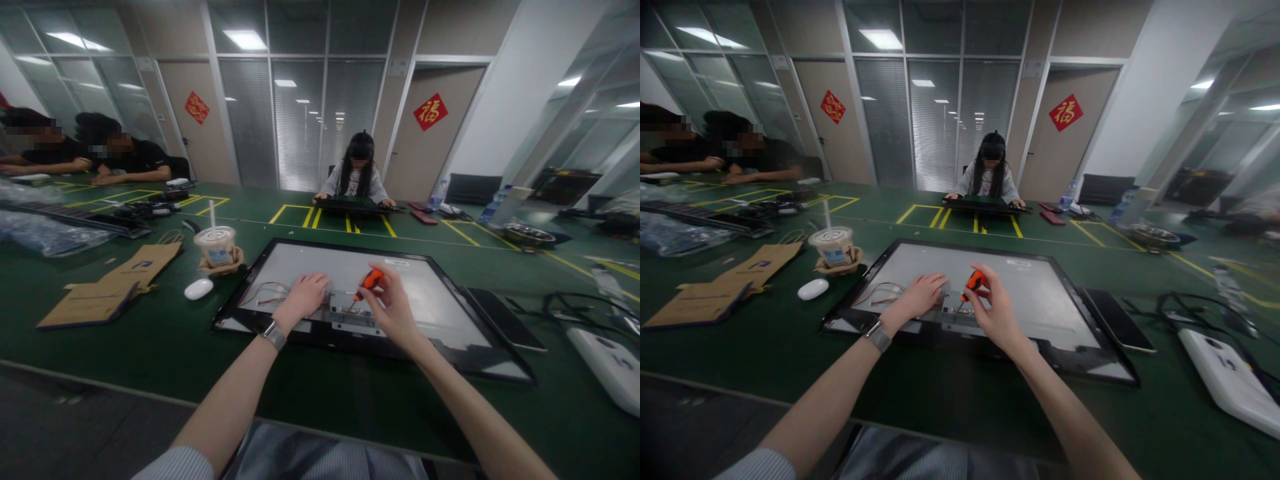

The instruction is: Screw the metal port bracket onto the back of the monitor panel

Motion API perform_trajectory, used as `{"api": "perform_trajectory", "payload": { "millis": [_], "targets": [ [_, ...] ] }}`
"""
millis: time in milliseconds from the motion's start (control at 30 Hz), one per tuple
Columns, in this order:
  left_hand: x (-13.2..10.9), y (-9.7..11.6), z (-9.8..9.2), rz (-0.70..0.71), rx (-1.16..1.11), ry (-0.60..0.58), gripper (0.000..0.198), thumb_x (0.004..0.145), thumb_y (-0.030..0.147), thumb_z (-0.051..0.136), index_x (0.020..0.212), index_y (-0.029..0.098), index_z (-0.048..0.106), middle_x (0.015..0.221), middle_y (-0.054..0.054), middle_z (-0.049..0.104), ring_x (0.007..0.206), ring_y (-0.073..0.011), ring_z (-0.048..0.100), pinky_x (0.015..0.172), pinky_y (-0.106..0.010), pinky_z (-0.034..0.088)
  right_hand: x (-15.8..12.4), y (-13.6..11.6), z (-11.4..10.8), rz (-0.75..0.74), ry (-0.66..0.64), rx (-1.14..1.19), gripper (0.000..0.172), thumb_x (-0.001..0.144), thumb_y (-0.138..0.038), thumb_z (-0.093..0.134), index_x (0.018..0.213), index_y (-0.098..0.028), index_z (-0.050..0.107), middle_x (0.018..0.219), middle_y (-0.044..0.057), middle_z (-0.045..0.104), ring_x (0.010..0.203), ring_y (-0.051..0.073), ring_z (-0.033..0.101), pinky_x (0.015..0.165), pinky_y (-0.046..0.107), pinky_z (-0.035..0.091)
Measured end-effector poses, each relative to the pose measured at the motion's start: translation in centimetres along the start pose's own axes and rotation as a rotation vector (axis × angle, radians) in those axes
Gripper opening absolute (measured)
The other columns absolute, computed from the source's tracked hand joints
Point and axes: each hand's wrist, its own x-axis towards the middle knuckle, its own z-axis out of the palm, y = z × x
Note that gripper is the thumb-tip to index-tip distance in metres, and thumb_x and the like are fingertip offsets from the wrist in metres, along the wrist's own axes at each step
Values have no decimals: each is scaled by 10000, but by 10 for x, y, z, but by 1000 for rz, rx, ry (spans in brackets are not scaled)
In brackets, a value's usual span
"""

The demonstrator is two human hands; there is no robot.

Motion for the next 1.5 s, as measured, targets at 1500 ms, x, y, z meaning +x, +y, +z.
{"api": "perform_trajectory", "payload": {
  "millis": [1500],
  "targets": [
    [1,2,-3,-10,13,-6,420,1037,209,339,1414,225,524,1561,-100,484,1425,-233,476,1192,-493,368,40,-29,-9,235,-378,447,277,945,-523,636,973,-249,675,1048,60,702,1013,220,679,945,460,545]
  ]
}}
